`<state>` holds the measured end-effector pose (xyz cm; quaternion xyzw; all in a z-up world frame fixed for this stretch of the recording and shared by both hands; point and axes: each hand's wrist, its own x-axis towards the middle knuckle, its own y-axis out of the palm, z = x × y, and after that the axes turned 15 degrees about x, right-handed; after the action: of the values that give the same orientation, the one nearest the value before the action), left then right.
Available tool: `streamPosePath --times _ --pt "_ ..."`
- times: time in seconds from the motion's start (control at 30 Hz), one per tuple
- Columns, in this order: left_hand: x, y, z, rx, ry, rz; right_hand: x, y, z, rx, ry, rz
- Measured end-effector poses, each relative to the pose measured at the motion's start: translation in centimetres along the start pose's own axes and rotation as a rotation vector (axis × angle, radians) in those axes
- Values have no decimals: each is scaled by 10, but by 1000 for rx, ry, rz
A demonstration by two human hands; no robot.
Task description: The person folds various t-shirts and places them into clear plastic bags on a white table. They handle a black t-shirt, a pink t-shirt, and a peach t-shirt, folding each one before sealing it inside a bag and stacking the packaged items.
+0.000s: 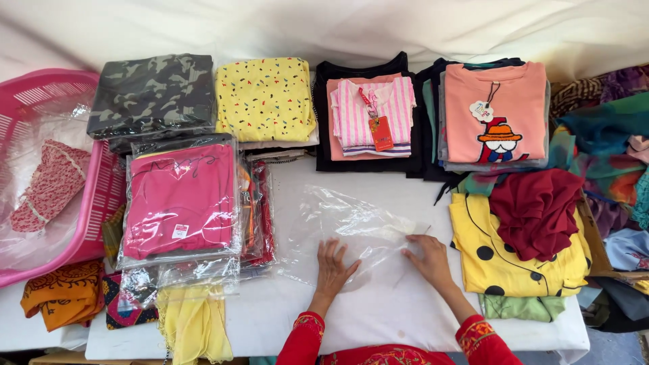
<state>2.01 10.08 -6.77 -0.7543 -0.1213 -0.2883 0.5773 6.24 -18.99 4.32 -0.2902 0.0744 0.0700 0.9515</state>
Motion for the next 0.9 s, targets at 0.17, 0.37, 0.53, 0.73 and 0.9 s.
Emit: streamPosePath --times 0.17,0.37,0.53,0.73,0.9 --pt "-2 -4 3 -2 29 185 -23 9 -31 -557 -388 38" --pt "42 -42 -10 -21 -16 520 -26 -7 -46 -679 -610 42" --pt "52 -51 -15 -6 39 693 -16 -28 -43 -512 -492 272" --pt "34 -42 -14 141 240 479 4 -25 -49 -307 -10 465" --pt "42 -46 -24 57 216 654 7 6 -18 -71 36 -392"
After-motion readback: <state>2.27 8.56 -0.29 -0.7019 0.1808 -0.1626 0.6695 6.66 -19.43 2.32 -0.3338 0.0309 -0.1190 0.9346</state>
